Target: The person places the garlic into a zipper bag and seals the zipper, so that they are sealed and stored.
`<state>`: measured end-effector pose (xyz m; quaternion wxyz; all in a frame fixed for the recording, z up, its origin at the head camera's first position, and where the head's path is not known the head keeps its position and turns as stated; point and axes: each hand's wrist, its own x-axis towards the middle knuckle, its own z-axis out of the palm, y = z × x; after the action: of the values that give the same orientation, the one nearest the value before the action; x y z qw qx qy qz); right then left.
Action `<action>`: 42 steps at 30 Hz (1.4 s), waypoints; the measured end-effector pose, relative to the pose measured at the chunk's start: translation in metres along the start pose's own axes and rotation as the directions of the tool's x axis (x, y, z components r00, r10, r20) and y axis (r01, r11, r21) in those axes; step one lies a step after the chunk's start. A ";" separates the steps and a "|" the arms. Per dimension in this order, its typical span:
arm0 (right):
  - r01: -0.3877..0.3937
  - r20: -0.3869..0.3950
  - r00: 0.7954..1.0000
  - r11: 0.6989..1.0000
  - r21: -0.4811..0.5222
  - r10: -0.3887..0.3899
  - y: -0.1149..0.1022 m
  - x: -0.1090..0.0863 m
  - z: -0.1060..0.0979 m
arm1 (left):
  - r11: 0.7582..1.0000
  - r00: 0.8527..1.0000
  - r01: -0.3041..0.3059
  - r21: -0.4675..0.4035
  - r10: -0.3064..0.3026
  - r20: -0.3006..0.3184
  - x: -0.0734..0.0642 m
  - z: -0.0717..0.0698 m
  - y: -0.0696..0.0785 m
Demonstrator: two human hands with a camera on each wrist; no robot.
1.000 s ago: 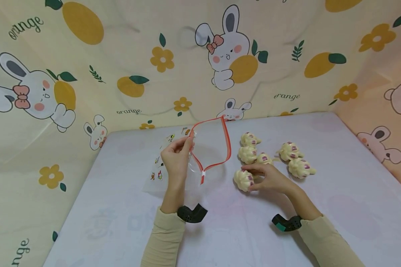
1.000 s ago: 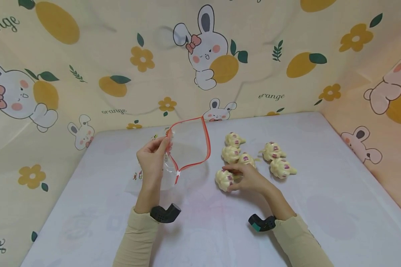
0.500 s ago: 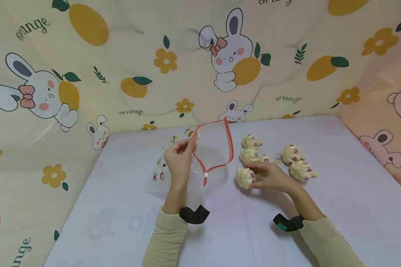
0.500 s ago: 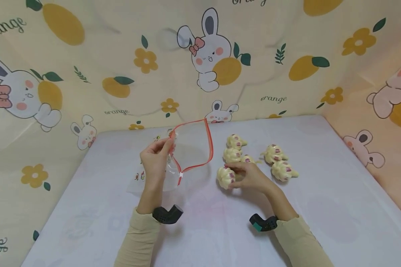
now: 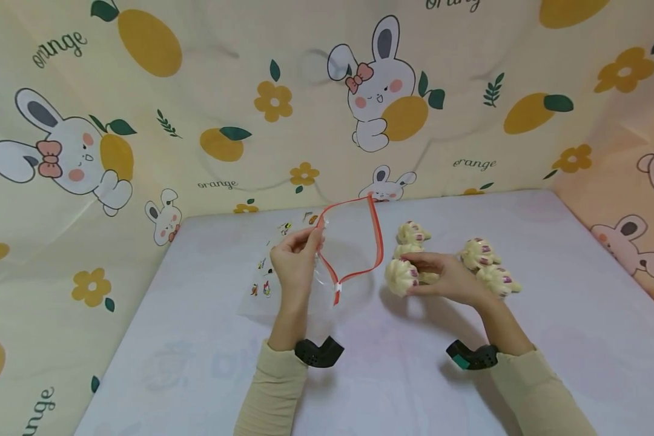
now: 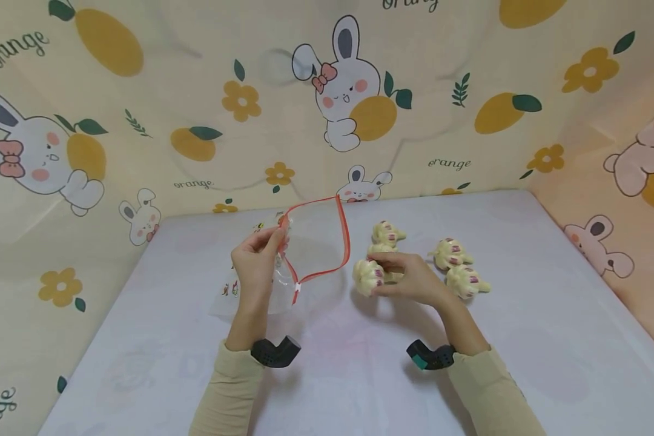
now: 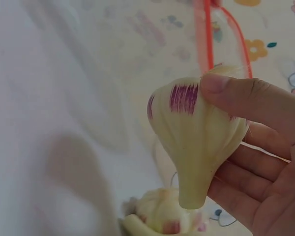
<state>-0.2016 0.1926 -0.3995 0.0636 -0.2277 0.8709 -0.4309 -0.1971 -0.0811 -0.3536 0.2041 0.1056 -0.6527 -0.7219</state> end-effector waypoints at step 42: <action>0.132 -0.165 0.981 0.970 0.203 -0.099 -0.041 0.011 -0.012 | 1.000 1.000 -0.016 0.022 0.016 0.013 0.000 -0.001 -0.002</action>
<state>-0.2007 0.1751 -0.3594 -0.0048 -0.2361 0.8073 -0.5409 -0.1970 -0.0813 -0.3560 0.2047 0.0981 -0.6627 -0.7137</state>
